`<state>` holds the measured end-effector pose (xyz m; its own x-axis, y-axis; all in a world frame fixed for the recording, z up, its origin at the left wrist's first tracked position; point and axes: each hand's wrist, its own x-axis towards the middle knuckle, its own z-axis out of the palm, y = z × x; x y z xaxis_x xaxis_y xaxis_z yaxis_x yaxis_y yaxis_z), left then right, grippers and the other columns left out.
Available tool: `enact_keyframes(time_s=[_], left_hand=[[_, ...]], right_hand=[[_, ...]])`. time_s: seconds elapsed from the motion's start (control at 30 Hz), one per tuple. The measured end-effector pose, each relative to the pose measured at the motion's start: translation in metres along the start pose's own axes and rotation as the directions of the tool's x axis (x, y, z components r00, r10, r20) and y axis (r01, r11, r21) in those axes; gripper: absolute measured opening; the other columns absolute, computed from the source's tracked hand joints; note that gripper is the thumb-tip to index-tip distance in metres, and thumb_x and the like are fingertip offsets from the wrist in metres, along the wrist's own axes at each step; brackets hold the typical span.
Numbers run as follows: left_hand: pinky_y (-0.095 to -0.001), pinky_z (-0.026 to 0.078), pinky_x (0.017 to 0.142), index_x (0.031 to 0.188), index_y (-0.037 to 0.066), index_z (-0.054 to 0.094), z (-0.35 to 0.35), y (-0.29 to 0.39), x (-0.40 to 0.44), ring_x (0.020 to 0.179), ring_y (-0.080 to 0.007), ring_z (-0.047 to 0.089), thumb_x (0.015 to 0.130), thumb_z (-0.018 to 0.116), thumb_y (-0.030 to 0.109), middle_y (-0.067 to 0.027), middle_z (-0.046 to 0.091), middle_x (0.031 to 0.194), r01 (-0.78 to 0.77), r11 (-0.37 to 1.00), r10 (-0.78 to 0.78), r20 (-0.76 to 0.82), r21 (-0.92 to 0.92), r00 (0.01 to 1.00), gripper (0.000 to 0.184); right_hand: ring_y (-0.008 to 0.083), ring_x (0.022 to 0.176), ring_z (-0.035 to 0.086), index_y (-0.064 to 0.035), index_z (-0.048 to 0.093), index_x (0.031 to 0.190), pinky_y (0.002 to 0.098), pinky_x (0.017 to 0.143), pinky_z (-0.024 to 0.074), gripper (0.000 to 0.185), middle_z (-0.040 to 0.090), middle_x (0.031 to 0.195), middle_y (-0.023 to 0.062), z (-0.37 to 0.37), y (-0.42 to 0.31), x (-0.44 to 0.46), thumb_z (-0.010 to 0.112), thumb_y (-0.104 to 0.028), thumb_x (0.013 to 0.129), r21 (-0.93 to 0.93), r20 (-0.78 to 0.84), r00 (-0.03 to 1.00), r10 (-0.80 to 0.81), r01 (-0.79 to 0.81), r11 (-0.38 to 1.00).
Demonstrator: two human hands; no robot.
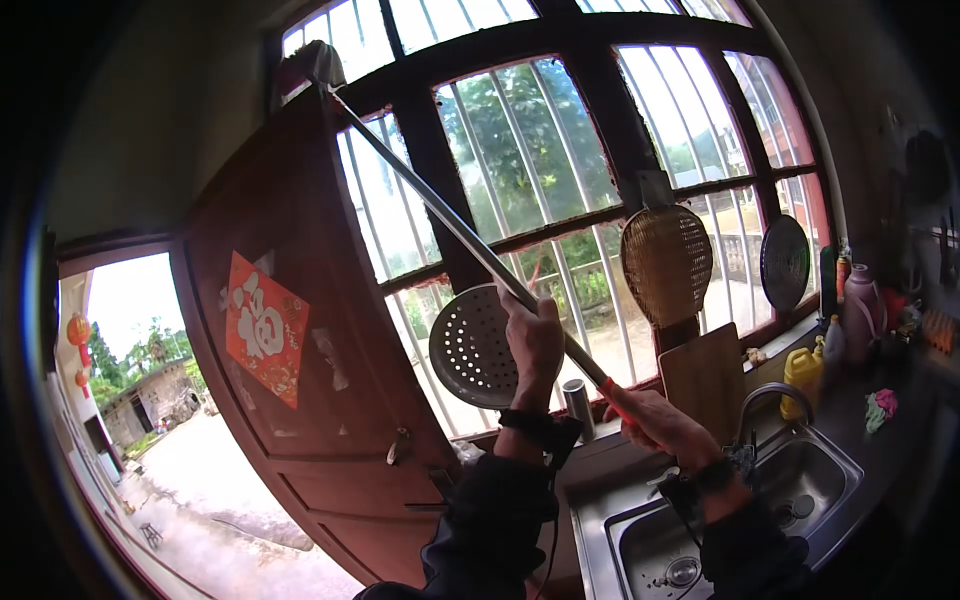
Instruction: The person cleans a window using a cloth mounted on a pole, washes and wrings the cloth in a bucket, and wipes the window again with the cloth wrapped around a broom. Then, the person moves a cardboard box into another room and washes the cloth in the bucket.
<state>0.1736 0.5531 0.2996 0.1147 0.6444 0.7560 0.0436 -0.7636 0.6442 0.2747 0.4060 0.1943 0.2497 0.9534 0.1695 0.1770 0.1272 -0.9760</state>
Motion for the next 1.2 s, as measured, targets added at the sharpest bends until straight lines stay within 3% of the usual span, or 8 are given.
enact_keyframes(time_s=[0.13, 0.2, 0.27, 0.5, 0.6, 0.73, 0.77, 1.2], left_hand=[[-0.0481, 0.047, 0.078, 0.144, -0.002, 0.007, 0.026, -0.021, -0.062, 0.087, -0.0461, 0.062, 0.088, 0.05, 0.019, -0.0335, 0.061, 0.092, -0.061, 0.994, 0.061, -0.006, -0.086, 0.998, 0.073], [-0.0476, 0.048, 0.074, 0.142, -0.004, 0.007, 0.013, 0.001, -0.092, 0.081, -0.0443, 0.062, 0.088, 0.052, 0.02, -0.0313, 0.061, 0.086, 0.155, 0.981, -0.132, 0.188, -0.117, 0.973, 0.074], [-0.0415, 0.049, 0.069, 0.14, -0.003, 0.017, 0.021, -0.017, -0.114, 0.071, -0.0329, 0.061, 0.086, 0.052, 0.018, -0.0218, 0.06, 0.083, 0.087, 0.985, -0.066, 0.146, -0.146, 0.987, 0.068], [-0.0391, 0.052, 0.068, 0.141, 0.0, 0.01, -0.018, -0.031, -0.178, 0.074, -0.0279, 0.064, 0.089, 0.054, 0.02, -0.0161, 0.06, 0.084, 0.164, 0.98, -0.111, 0.369, -0.116, 0.923, 0.071], [-0.0472, 0.05, 0.069, 0.143, 0.002, 0.003, -0.03, -0.05, -0.195, 0.076, -0.0422, 0.064, 0.089, 0.055, 0.025, -0.0257, 0.063, 0.083, 0.156, 0.984, -0.11, 0.396, -0.087, 0.912, 0.078], [-0.0495, 0.05, 0.068, 0.141, 0.001, 0.005, -0.057, -0.051, -0.173, 0.076, -0.0459, 0.063, 0.09, 0.055, 0.026, -0.0277, 0.063, 0.081, 0.109, 0.994, -0.089, 0.451, -0.02, 0.888, 0.076], [-0.0452, 0.051, 0.064, 0.137, 0.002, 0.016, -0.063, -0.048, -0.164, 0.071, -0.0374, 0.064, 0.089, 0.054, 0.023, -0.0222, 0.061, 0.081, 0.143, 0.989, -0.147, 0.456, 0.044, 0.878, 0.064], [-0.0454, 0.051, 0.067, 0.141, 0.001, 0.01, -0.124, -0.062, -0.153, 0.071, -0.0383, 0.065, 0.086, 0.053, 0.018, -0.0222, 0.061, 0.077, 0.136, 0.988, -0.156, 0.467, 0.076, 0.87, 0.072]], right_hand=[[0.0054, 0.038, 0.038, -0.0008, 0.058, 0.091, 0.022, 0.035, 0.0275, 0.068, 0.044, 0.052, -0.0006, -0.013, 0.054, -0.041, 0.047, -0.068, 0.086, 0.081, -0.018, 0.998, 0.068, -0.066, 0.994], [0.0053, 0.038, 0.039, -0.0004, 0.058, 0.093, 0.0214, 0.036, 0.0281, 0.068, 0.045, 0.053, -0.0002, -0.013, 0.077, -0.062, 0.048, -0.068, 0.085, 0.129, -0.033, 0.994, 0.103, -0.098, 0.987], [0.0051, 0.038, 0.039, -0.0006, 0.059, 0.093, 0.0213, 0.036, 0.0283, 0.067, 0.046, 0.054, 0.0002, -0.004, 0.088, -0.085, 0.05, -0.067, 0.085, 0.169, -0.045, 0.99, 0.13, -0.121, 0.978], [0.0057, 0.039, 0.039, -0.0013, 0.06, 0.092, 0.0213, 0.036, 0.0276, 0.066, 0.048, 0.055, 0.0007, 0.045, 0.156, -0.13, 0.051, -0.066, 0.085, 0.351, -0.038, 0.986, 0.164, -0.14, 0.926], [0.0054, 0.039, 0.039, -0.0013, 0.06, 0.091, 0.0212, 0.036, 0.0274, 0.065, 0.049, 0.056, 0.0004, 0.072, 0.186, -0.139, 0.051, -0.065, 0.085, 0.412, -0.05, 0.991, 0.121, -0.089, 0.907], [0.007, 0.038, 0.036, 0.0, 0.057, 0.089, 0.0233, 0.035, 0.0268, 0.067, 0.045, 0.054, 0.0011, 0.106, 0.169, -0.124, 0.053, -0.067, 0.082, 0.4, -0.122, 0.985, 0.124, -0.065, 0.914], [0.0069, 0.038, 0.035, -0.0002, 0.057, 0.089, 0.0232, 0.035, 0.0268, 0.067, 0.044, 0.053, 0.0007, 0.113, 0.163, -0.119, 0.053, -0.066, 0.082, 0.397, -0.14, 0.98, 0.14, -0.074, 0.915], [0.0037, 0.037, 0.036, -0.0051, 0.058, 0.09, 0.0195, 0.033, 0.0258, 0.052, 0.043, 0.054, -0.004, 0.199, 0.162, -0.108, 0.051, -0.057, 0.09, 0.511, -0.123, 0.99, 0.067, 0.005, 0.86]])
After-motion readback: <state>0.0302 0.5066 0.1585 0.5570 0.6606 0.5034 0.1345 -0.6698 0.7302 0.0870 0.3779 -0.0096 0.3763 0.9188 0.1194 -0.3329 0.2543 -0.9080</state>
